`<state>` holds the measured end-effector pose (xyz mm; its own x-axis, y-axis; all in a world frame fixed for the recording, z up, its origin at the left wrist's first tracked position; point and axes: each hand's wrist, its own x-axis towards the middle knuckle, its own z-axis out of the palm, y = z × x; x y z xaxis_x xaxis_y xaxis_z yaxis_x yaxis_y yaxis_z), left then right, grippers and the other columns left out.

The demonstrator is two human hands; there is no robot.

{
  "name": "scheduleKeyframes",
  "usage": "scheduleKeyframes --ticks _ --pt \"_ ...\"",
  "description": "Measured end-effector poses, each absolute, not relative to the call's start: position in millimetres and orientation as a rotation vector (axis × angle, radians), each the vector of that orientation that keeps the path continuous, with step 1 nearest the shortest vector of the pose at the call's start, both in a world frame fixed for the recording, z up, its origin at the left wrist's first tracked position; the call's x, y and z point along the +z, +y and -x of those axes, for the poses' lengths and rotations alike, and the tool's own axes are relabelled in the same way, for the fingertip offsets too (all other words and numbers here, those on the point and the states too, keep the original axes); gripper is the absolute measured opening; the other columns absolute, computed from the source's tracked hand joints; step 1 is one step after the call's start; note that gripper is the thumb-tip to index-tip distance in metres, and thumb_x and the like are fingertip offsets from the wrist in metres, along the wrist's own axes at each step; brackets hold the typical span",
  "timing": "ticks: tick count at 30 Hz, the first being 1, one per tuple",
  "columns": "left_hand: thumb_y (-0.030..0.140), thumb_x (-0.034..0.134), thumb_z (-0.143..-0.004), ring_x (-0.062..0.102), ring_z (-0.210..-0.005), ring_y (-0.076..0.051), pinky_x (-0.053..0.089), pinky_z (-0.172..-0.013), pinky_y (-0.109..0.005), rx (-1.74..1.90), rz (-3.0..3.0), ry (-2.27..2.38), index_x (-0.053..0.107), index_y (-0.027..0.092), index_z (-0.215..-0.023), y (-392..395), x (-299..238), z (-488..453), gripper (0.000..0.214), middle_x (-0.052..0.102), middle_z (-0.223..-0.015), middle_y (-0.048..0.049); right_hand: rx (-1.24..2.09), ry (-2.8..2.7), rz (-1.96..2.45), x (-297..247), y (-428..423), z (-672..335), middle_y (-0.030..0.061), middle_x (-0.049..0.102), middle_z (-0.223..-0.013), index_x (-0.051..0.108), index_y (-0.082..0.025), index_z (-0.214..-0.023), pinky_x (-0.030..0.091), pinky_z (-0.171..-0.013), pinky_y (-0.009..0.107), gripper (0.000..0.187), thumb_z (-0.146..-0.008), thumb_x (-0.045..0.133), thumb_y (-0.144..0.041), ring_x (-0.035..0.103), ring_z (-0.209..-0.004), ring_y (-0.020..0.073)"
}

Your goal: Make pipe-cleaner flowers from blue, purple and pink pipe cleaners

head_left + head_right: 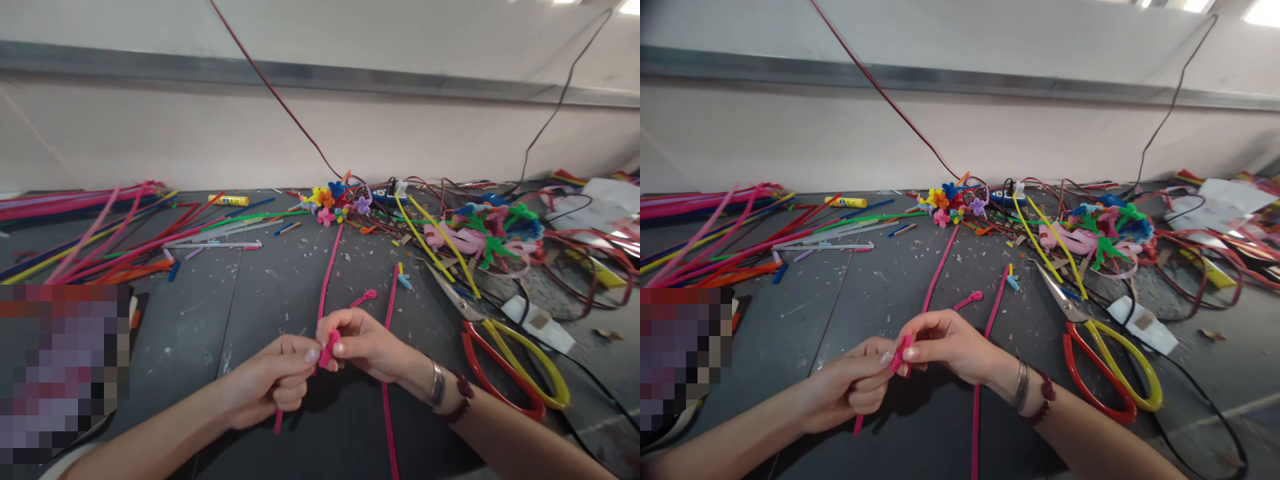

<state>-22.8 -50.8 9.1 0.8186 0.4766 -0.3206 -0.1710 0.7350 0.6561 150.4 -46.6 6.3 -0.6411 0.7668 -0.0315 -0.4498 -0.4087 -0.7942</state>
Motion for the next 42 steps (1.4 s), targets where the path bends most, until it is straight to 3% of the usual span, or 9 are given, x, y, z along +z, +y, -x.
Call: scheduleKeyframes --ticks 13,19,23,25,33,39,42 --pt "0.041 0.066 -0.068 0.008 -0.032 -0.003 0.009 -0.033 -0.018 0.461 -0.786 0.645 0.061 0.015 -0.065 -50.6 10.4 18.6 0.027 0.018 -0.034 0.0122 1.980 -1.032 0.636 3.4 -46.2 -145.5 -0.0028 0.058 -0.056 0.062 -0.014 -0.068 0.037 -0.048 0.018 0.014 -0.067 0.070 -0.024 0.052 -0.052 0.0063" --pt "0.029 0.060 -0.074 0.028 -0.041 -0.006 0.023 -0.039 -0.018 0.695 -1.449 1.037 0.068 0.013 -0.060 -48.0 16.1 18.2 0.022 0.038 -0.041 0.0051 1.842 -1.047 0.819 1.0 -44.5 -144.1 -0.0040 0.055 -0.056 0.061 -0.013 -0.069 0.036 -0.048 0.016 0.015 -0.068 0.070 -0.024 0.046 -0.049 0.0039" --pt "0.029 0.053 -0.080 0.045 -0.050 -0.010 0.034 -0.047 -0.019 0.704 -1.672 1.089 0.071 0.014 -0.076 -48.4 19.0 17.6 0.024 0.061 -0.057 -0.0010 1.780 -1.051 0.924 1.4 -41.2 -144.7 -0.0038 0.054 -0.057 0.060 -0.014 -0.069 0.038 -0.048 0.018 0.020 -0.066 0.070 -0.031 0.045 -0.048 0.0047" --pt "0.028 0.048 -0.083 0.052 -0.055 -0.013 0.038 -0.051 -0.020 0.697 -1.728 1.073 0.070 0.015 -0.084 -48.2 19.5 17.5 0.026 0.066 -0.065 -0.0029 1.724 -1.081 0.971 1.7 -39.7 -145.9 -0.0036 0.053 -0.057 0.060 -0.014 -0.070 0.037 -0.048 0.018 0.022 -0.069 0.067 -0.034 0.045 -0.048 0.0050" --pt "0.023 0.044 -0.085 0.042 -0.044 -0.009 0.032 -0.045 -0.019 0.726 -2.116 1.157 0.066 0.015 -0.077 -48.1 17.5 18.9 0.025 0.054 -0.052 0.0021 1.495 -1.318 1.025 2.2 -40.4 -148.1 -0.0033 0.052 -0.061 0.061 -0.015 -0.071 0.036 -0.049 0.019 0.019 -0.071 0.065 -0.033 0.044 -0.051 0.0059" --pt "0.021 0.047 -0.084 0.060 -0.071 -0.016 0.043 -0.067 -0.024 0.731 -2.355 1.118 0.064 0.018 -0.096 -43.3 18.4 26.1 0.021 0.067 -0.084 -0.0055 1.485 -1.356 1.021 0.5 -42.1 -146.8 -0.0032 0.048 -0.062 0.056 -0.016 -0.075 0.040 -0.053 0.021 0.023 -0.079 0.054 -0.038 0.045 -0.054 0.0075" --pt "0.023 0.051 -0.082 0.060 -0.069 -0.014 0.044 -0.066 -0.023 0.737 -2.433 1.089 0.068 0.021 -0.090 -36.3 32.2 32.8 0.018 0.068 -0.084 -0.0036 1.525 -1.382 0.985 1.3 -43.5 -146.1 -0.0029 0.046 -0.065 0.054 -0.016 -0.077 0.042 -0.056 0.022 0.022 -0.081 0.053 -0.038 0.046 -0.058 0.0086"
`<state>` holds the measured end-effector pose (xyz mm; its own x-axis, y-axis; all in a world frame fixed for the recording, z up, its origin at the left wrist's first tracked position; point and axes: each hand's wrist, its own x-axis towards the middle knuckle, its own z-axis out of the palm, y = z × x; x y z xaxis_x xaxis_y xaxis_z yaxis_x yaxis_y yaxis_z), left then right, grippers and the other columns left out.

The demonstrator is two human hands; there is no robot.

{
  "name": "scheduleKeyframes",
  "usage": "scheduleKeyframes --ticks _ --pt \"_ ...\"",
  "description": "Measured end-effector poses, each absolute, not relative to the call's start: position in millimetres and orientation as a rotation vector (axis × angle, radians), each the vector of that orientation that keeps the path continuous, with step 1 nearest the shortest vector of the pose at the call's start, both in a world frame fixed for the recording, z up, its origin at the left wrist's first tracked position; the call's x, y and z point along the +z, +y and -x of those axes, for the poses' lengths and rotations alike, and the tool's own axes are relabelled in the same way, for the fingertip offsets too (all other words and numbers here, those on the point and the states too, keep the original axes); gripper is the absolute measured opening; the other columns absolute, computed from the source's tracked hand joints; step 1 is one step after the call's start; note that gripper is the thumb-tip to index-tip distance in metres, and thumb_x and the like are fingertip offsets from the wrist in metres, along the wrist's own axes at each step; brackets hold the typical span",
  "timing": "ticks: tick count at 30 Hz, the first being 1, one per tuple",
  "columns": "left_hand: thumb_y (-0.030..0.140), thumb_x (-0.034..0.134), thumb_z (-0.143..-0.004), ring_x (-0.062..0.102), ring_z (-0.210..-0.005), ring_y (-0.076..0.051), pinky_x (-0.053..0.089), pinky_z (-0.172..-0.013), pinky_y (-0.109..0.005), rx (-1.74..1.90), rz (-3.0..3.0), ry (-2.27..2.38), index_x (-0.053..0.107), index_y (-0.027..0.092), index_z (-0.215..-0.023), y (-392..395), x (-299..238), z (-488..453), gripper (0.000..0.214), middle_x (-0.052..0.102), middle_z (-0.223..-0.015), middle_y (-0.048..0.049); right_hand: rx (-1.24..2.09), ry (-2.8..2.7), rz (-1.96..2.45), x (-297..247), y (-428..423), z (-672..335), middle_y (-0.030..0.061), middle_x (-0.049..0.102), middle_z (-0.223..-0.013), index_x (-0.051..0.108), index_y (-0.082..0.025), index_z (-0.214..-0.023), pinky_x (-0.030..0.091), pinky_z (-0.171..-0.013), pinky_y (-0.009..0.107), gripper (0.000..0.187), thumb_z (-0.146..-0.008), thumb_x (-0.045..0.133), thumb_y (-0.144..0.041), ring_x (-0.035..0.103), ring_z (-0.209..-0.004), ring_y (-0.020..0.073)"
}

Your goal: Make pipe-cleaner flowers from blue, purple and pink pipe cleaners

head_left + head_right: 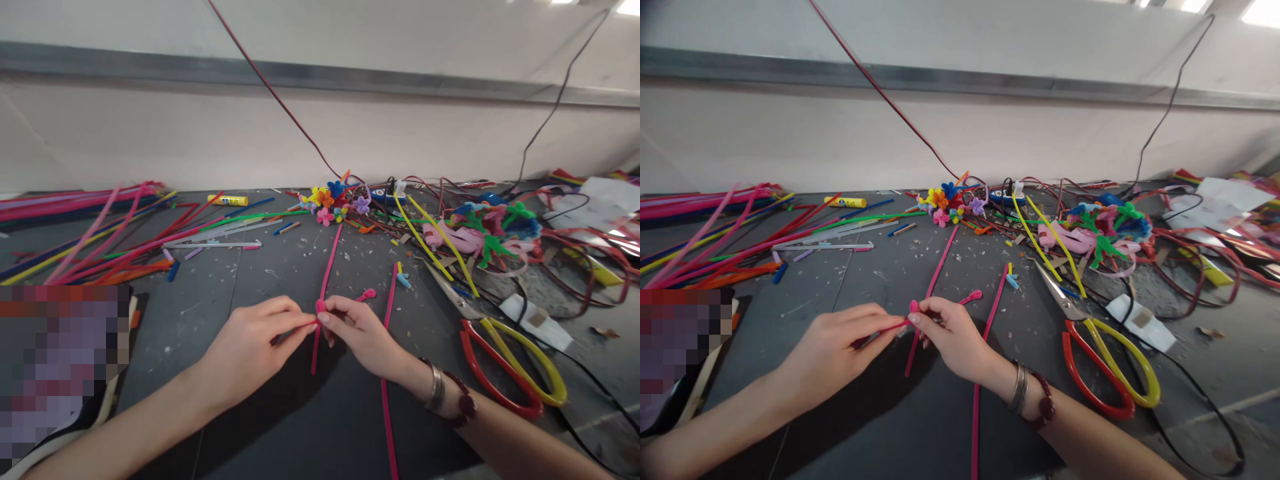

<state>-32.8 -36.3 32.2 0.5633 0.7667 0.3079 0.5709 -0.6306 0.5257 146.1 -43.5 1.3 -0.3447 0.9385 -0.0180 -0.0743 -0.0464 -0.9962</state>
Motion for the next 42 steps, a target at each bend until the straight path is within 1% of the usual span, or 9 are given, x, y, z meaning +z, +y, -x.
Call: scheduleKeyframes --ticks 5,9,12,16,22,25,33,38,42 --pt "0.030 0.057 -0.078 0.062 -0.078 -0.016 0.044 -0.054 -0.018 0.631 -2.407 1.041 0.070 0.025 -0.079 -26.5 58.8 40.0 0.014 0.065 -0.106 -0.0014 1.661 -1.447 0.918 4.2 -45.7 -145.0 -0.0032 0.046 -0.064 0.053 -0.014 -0.080 0.041 -0.058 0.022 0.020 -0.083 0.051 -0.034 0.045 -0.058 0.0078" --pt "0.029 0.061 -0.075 0.062 -0.085 -0.017 0.047 -0.071 -0.021 0.478 -2.408 0.909 0.065 0.025 -0.100 -23.7 64.1 41.8 0.025 0.067 -0.103 -0.0004 1.731 -1.460 0.918 6.0 -46.6 -145.9 -0.0038 0.047 -0.062 0.053 -0.014 -0.081 0.039 -0.056 0.020 0.021 -0.083 0.051 -0.035 0.046 -0.056 0.0068" --pt "0.024 0.055 -0.080 0.062 -0.085 -0.014 0.044 -0.077 -0.020 0.448 -2.370 0.819 0.066 0.025 -0.099 -22.7 63.1 42.7 0.021 0.068 -0.098 0.0012 1.788 -1.485 0.914 7.3 -46.8 -146.6 -0.0040 0.047 -0.061 0.053 -0.014 -0.077 0.039 -0.054 0.019 0.023 -0.082 0.052 -0.036 0.046 -0.055 0.0068" --pt "0.027 0.057 -0.079 0.062 -0.075 -0.011 0.044 -0.069 -0.017 0.387 -2.235 0.888 0.069 0.026 -0.090 -20.6 64.2 42.9 0.016 0.069 -0.089 0.0034 1.842 -1.505 0.858 8.9 -47.2 -146.9 -0.0036 0.048 -0.060 0.051 -0.014 -0.072 0.041 -0.056 0.020 0.021 -0.082 0.053 -0.032 0.049 -0.056 0.0071" --pt "0.030 0.060 -0.076 0.058 -0.066 -0.009 0.041 -0.054 -0.016 0.324 -2.033 0.949 0.069 0.027 -0.090 -14.8 62.7 41.9 0.017 0.068 -0.082 0.0036 1.874 -1.553 0.798 8.8 -48.5 -148.2 -0.0032 0.050 -0.060 0.053 -0.013 -0.072 0.042 -0.056 0.019 0.018 -0.083 0.052 -0.028 0.049 -0.054 0.0062" --pt "0.029 0.060 -0.076 0.058 -0.066 -0.010 0.041 -0.055 -0.017 0.307 -1.983 0.948 0.071 0.026 -0.085 -12.3 60.8 42.4 0.014 0.067 -0.079 0.0025 1.779 -1.605 0.828 9.2 -49.7 -149.1 -0.0026 0.052 -0.063 0.057 -0.013 -0.076 0.041 -0.055 0.018 0.016 -0.083 0.052 -0.027 0.050 -0.055 0.0061" --pt "0.027 0.062 -0.073 0.058 -0.066 -0.013 0.043 -0.057 -0.018 0.343 -1.820 1.029 0.072 0.022 -0.078 -13.0 59.7 40.0 0.012 0.069 -0.075 0.0005 1.054 -1.913 0.950 11.2 -50.0 -151.0 0.0012 0.059 -0.068 0.065 -0.013 -0.076 0.040 -0.060 0.020 0.014 -0.081 0.056 -0.022 0.054 -0.064 0.0090" --pt "0.026 0.064 -0.071 0.053 -0.054 -0.009 0.038 -0.043 -0.015 0.291 -1.620 1.006 0.071 0.020 -0.080 -9.2 57.9 40.6 0.013 0.067 -0.065 0.0002 1.055 -1.955 0.958 16.7 -51.4 -152.5 0.0007 0.057 -0.063 0.063 -0.012 -0.072 0.040 -0.057 0.019 0.021 -0.085 0.049 -0.018 0.053 -0.060 0.0080" --pt "0.020 0.067 -0.069 0.054 -0.056 -0.009 0.040 -0.046 -0.014 0.342 -1.464 0.976 0.069 0.017 -0.078 -7.4 55.4 40.0 0.011 0.066 -0.062 0.0003 1.123 -1.911 0.947 16.8 -51.1 -153.1 0.0010 0.059 -0.064 0.064 -0.013 -0.076 0.042 -0.052 0.017 0.020 -0.085 0.049 -0.022 0.054 -0.057 0.0079"
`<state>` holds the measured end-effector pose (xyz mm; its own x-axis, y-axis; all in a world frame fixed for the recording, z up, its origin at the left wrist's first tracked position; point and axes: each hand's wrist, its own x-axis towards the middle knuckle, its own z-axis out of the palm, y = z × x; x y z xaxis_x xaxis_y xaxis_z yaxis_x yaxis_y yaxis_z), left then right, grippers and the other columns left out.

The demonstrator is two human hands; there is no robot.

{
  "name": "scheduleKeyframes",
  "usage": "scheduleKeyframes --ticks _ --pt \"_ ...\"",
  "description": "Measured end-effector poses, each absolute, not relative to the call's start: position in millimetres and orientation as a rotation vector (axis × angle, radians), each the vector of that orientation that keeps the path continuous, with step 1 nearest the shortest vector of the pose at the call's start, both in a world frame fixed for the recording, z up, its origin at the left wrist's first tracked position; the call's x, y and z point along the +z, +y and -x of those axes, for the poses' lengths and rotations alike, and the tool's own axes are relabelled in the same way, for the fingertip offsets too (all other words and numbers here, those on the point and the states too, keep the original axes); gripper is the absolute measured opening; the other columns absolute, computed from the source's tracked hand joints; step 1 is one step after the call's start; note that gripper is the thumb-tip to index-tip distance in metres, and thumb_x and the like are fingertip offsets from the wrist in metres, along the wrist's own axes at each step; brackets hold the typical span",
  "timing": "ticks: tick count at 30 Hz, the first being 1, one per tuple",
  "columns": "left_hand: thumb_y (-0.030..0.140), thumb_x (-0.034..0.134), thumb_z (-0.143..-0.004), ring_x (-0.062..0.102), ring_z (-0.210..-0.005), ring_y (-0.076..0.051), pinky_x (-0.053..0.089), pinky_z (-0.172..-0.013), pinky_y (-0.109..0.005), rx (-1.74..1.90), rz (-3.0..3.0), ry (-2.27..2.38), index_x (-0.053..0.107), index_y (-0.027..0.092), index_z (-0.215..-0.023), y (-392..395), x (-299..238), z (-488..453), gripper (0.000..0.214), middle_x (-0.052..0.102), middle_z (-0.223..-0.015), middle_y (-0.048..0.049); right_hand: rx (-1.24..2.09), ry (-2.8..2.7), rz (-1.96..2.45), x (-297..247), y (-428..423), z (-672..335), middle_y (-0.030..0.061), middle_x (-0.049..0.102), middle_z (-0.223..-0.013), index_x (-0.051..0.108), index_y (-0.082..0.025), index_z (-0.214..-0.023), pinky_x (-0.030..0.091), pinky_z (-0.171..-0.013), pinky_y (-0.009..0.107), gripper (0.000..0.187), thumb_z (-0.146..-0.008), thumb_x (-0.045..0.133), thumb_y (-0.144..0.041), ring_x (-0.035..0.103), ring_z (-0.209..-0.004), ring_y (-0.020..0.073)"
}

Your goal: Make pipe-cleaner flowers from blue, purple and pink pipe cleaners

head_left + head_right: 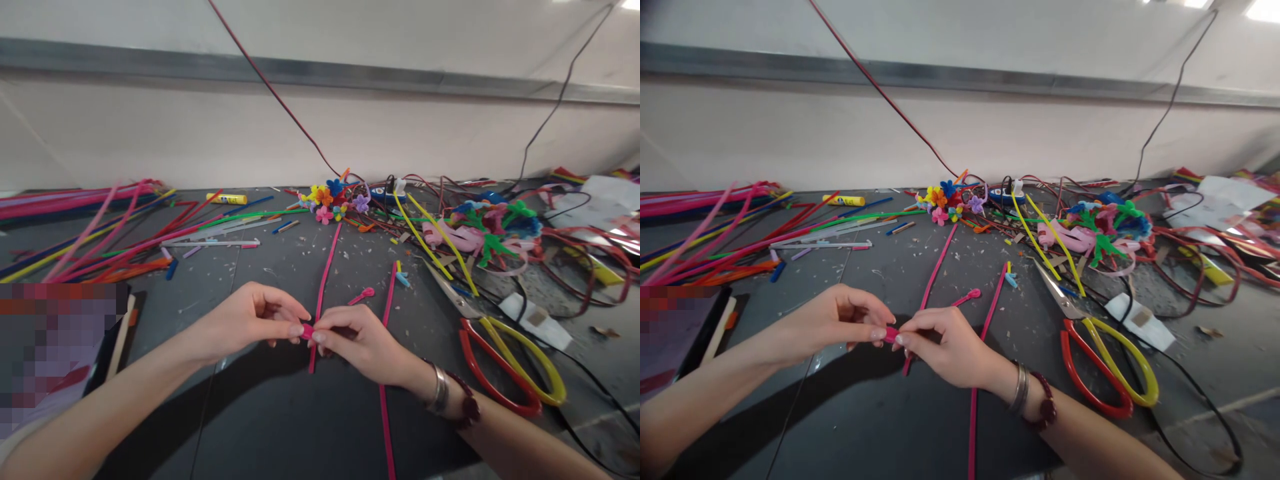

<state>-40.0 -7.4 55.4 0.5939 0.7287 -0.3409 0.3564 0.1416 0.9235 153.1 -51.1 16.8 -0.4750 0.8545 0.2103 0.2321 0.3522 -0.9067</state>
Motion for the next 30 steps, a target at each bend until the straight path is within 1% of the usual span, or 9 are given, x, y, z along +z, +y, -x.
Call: scheduleKeyframes --ticks 2,4,6,9,12,16,20,25,30 --pt "0.019 0.068 -0.068 0.055 -0.057 -0.008 0.042 -0.051 -0.015 0.404 -1.404 1.001 0.067 0.016 -0.078 -8.1 53.2 39.0 0.011 0.065 -0.061 0.0007 0.966 -1.912 0.973 14.0 -50.2 -153.3 0.0018 0.062 -0.066 0.065 -0.014 -0.076 0.044 -0.053 0.018 0.017 -0.083 0.052 -0.023 0.057 -0.059 0.0090" --pt "0.019 0.069 -0.067 0.056 -0.058 -0.008 0.043 -0.056 -0.016 0.460 -1.360 1.040 0.066 0.015 -0.076 -9.5 51.0 37.5 0.010 0.065 -0.060 0.0012 0.680 -1.935 0.962 10.2 -49.1 -154.0 0.0037 0.065 -0.070 0.066 -0.014 -0.080 0.047 -0.058 0.021 0.012 -0.080 0.058 -0.023 0.059 -0.064 0.0113" --pt "0.018 0.068 -0.067 0.056 -0.058 -0.008 0.044 -0.057 -0.017 0.489 -1.325 1.078 0.066 0.015 -0.074 -11.4 49.6 35.4 0.008 0.064 -0.060 0.0013 0.394 -1.985 0.890 6.7 -48.4 -155.6 0.0061 0.066 -0.074 0.065 -0.012 -0.087 0.050 -0.063 0.024 0.013 -0.079 0.060 -0.021 0.060 -0.068 0.0133" --pt "0.017 0.067 -0.068 0.058 -0.060 -0.009 0.045 -0.059 -0.017 0.496 -1.245 1.098 0.066 0.014 -0.076 -14.4 48.9 32.9 0.008 0.065 -0.061 0.0004 0.079 -2.118 0.759 4.3 -48.3 -159.1 0.0077 0.067 -0.077 0.064 -0.009 -0.090 0.051 -0.065 0.026 0.013 -0.082 0.054 -0.013 0.061 -0.072 0.0145" --pt "0.017 0.067 -0.069 0.060 -0.065 -0.011 0.047 -0.062 -0.018 0.497 -1.155 1.072 0.066 0.014 -0.081 -17.0 48.2 32.5 0.012 0.066 -0.064 -0.0008 -0.089 -2.220 0.733 5.2 -48.8 -162.5 0.0086 0.067 -0.077 0.064 -0.007 -0.090 0.052 -0.067 0.027 0.014 -0.082 0.052 -0.009 0.061 -0.073 0.0160" --pt "0.017 0.066 -0.070 0.059 -0.064 -0.010 0.048 -0.064 -0.019 0.484 -1.063 1.016 0.066 0.014 -0.084 -18.1 46.5 33.3 0.014 0.067 -0.068 -0.0015 -0.084 -2.284 0.759 5.5 -48.9 -164.8 0.0099 0.066 -0.077 0.063 -0.005 -0.091 0.052 -0.070 0.029 0.016 -0.083 0.050 -0.009 0.061 -0.075 0.0175" --pt "0.015 0.065 -0.071 0.060 -0.063 -0.010 0.048 -0.064 -0.020 0.434 -1.005 0.968 0.067 0.014 -0.085 -16.3 46.7 34.7 0.014 0.068 -0.070 -0.0025 0.016 -2.241 0.773 0.8 -48.1 -164.0 0.0090 0.066 -0.077 0.063 -0.008 -0.090 0.051 -0.069 0.029 0.017 -0.084 0.047 -0.010 0.060 -0.075 0.0167" --pt "0.016 0.065 -0.072 0.062 -0.068 -0.011 0.048 -0.067 -0.020 0.354 -0.957 0.892 0.068 0.015 -0.088 -12.9 47.9 39.6 0.016 0.071 -0.076 -0.0047 0.237 -2.069 0.808 -1.0 -48.7 -159.7 0.0073 0.065 -0.077 0.064 -0.012 -0.085 0.050 -0.068 0.026 0.014 -0.082 0.051 -0.011 0.058 -0.074 0.0146" --pt "0.016 0.071 -0.066 0.063 -0.068 -0.010 0.047 -0.065 -0.018 0.331 -1.010 0.939 0.069 0.018 -0.085 -12.4 48.7 39.1 0.019 0.072 -0.076 -0.0026 0.478 -1.947 0.894 6.2 -52.6 -155.2 0.0053 0.065 -0.072 0.064 -0.014 -0.080 0.048 -0.063 0.025 0.015 -0.083 0.050 -0.015 0.057 -0.067 0.0130"
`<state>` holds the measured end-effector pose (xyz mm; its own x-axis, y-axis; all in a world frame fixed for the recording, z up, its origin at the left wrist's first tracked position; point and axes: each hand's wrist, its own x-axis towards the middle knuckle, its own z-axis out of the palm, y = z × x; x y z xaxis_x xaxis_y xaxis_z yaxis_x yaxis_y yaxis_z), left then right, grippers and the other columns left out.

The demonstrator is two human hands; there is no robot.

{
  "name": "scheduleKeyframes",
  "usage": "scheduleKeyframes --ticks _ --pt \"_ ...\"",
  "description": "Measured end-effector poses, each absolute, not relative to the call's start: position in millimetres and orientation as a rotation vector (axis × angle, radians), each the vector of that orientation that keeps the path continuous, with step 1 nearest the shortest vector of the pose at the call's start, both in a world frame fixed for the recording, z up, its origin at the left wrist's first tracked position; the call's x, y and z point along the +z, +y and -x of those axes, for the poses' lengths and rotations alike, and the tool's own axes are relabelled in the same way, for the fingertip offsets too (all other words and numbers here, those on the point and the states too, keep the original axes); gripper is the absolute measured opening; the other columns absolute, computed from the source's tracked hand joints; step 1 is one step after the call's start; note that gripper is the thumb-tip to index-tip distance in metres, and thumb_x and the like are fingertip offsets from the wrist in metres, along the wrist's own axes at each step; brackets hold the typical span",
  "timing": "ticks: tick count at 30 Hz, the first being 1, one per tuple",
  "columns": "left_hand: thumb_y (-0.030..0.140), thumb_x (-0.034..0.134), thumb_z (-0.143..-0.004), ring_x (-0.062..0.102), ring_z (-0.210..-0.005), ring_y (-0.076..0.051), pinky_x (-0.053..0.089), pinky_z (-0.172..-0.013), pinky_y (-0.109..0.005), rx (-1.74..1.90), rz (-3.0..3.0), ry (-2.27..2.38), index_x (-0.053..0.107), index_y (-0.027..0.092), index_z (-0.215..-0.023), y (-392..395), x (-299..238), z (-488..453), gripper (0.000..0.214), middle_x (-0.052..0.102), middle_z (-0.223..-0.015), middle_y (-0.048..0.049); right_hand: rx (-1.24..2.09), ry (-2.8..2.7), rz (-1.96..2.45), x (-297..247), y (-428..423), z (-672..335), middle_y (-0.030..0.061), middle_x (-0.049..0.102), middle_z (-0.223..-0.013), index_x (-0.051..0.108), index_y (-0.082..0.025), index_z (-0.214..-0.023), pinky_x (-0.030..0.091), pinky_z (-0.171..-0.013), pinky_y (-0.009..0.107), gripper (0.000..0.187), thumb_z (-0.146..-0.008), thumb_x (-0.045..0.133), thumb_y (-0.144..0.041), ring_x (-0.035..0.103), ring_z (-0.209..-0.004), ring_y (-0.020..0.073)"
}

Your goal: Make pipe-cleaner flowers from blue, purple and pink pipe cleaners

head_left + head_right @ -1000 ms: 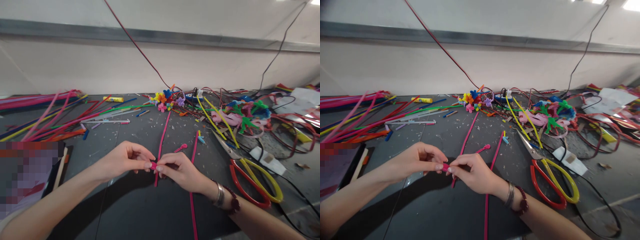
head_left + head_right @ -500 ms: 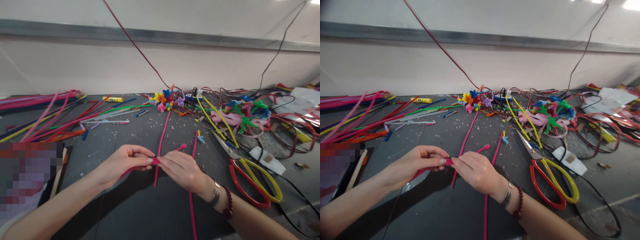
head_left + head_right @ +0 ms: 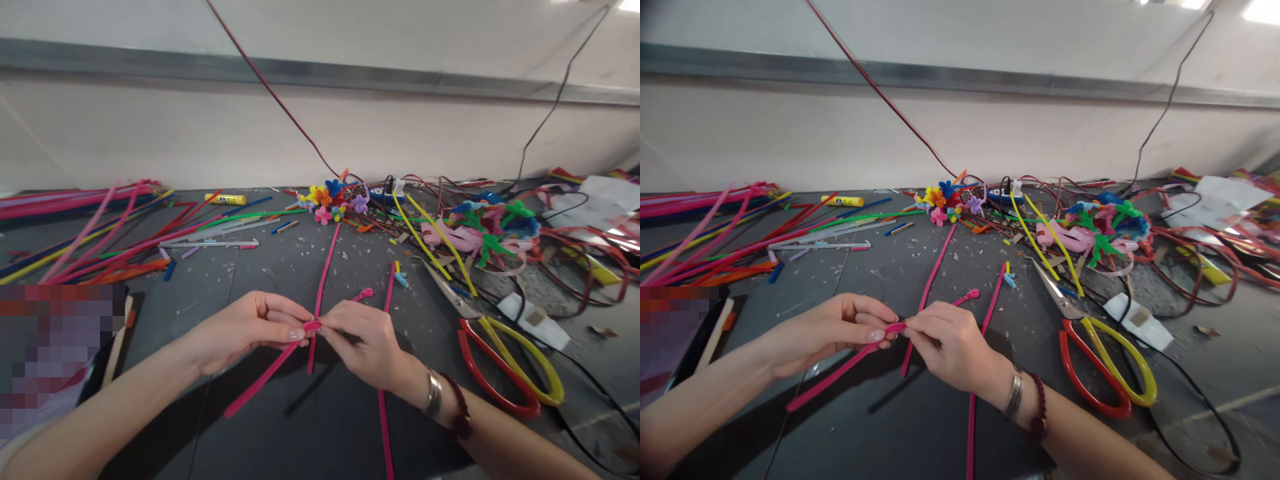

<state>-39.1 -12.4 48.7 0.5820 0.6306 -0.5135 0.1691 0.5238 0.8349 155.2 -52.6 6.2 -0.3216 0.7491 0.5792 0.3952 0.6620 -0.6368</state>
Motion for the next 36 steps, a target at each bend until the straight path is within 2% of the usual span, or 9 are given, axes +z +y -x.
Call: scheduleKeyframes --ticks 4,8,17,20,24,28,36 --pt "0.016 0.072 -0.063 0.060 -0.064 -0.010 0.046 -0.064 -0.019 0.374 -1.176 0.964 0.071 0.018 -0.078 -12.6 49.8 34.1 0.015 0.070 -0.069 0.0000 0.691 -1.878 0.993 11.1 -56.5 -151.7 0.0039 0.064 -0.067 0.065 -0.015 -0.075 0.044 -0.059 0.022 0.015 -0.082 0.051 -0.018 0.056 -0.061 0.0116" --pt "0.020 0.069 -0.066 0.060 -0.071 -0.013 0.046 -0.068 -0.023 0.435 -1.379 0.947 0.071 0.018 -0.074 -14.4 52.1 31.7 0.009 0.069 -0.074 -0.0011 0.862 -1.813 1.080 11.5 -58.8 -149.0 0.0019 0.061 -0.060 0.065 -0.015 -0.070 0.040 -0.051 0.021 0.018 -0.081 0.053 -0.023 0.052 -0.053 0.0099" --pt "0.028 0.066 -0.069 0.058 -0.063 -0.014 0.045 -0.061 -0.023 0.457 -1.554 1.059 0.069 0.017 -0.073 -16.3 54.4 31.1 0.012 0.067 -0.067 -0.0007 1.422 -1.533 1.018 9.5 -58.5 -145.1 0.0016 0.062 -0.062 0.065 -0.014 -0.069 0.046 -0.057 0.022 0.024 -0.081 0.052 -0.030 0.057 -0.059 0.0112" --pt "0.027 0.066 -0.068 0.058 -0.063 -0.013 0.045 -0.060 -0.022 0.483 -1.560 1.096 0.069 0.017 -0.072 -15.7 54.2 30.7 0.011 0.067 -0.068 -0.0003 1.437 -1.534 1.000 9.3 -58.3 -144.9 0.0021 0.062 -0.065 0.067 -0.014 -0.074 0.046 -0.057 0.021 0.025 -0.082 0.051 -0.031 0.057 -0.061 0.0111" --pt "0.027 0.065 -0.069 0.058 -0.063 -0.012 0.045 -0.059 -0.021 0.479 -1.541 1.097 0.069 0.018 -0.072 -17.3 55.1 29.9 0.011 0.067 -0.066 0.0004 1.213 -1.652 1.089 8.5 -57.9 -144.2 0.0011 0.063 -0.063 0.068 -0.015 -0.074 0.043 -0.051 0.019 0.018 -0.075 0.060 -0.031 0.054 -0.057 0.0101" --pt "0.028 0.066 -0.068 0.059 -0.065 -0.015 0.046 -0.060 -0.024 0.484 -1.480 1.124 0.069 0.016 -0.073 -18.7 52.6 28.4 0.012 0.067 -0.067 -0.0017 1.076 -1.729 1.115 10.2 -58.3 -144.4 0.0019 0.066 -0.063 0.068 -0.016 -0.073 0.043 -0.051 0.019 0.016 -0.078 0.055 -0.024 0.056 -0.055 0.0101" --pt "0.027 0.064 -0.073 0.062 -0.073 -0.015 0.049 -0.070 -0.025 0.454 -1.276 0.988 0.069 0.016 -0.083 -10.9 41.9 35.4 0.016 0.070 -0.077 -0.0047 1.429 -1.535 1.080 10.0 -57.9 -146.4 0.0019 0.063 -0.060 0.065 -0.014 -0.071 0.046 -0.051 0.020 0.020 -0.078 0.056 -0.030 0.059 -0.054 0.0109"
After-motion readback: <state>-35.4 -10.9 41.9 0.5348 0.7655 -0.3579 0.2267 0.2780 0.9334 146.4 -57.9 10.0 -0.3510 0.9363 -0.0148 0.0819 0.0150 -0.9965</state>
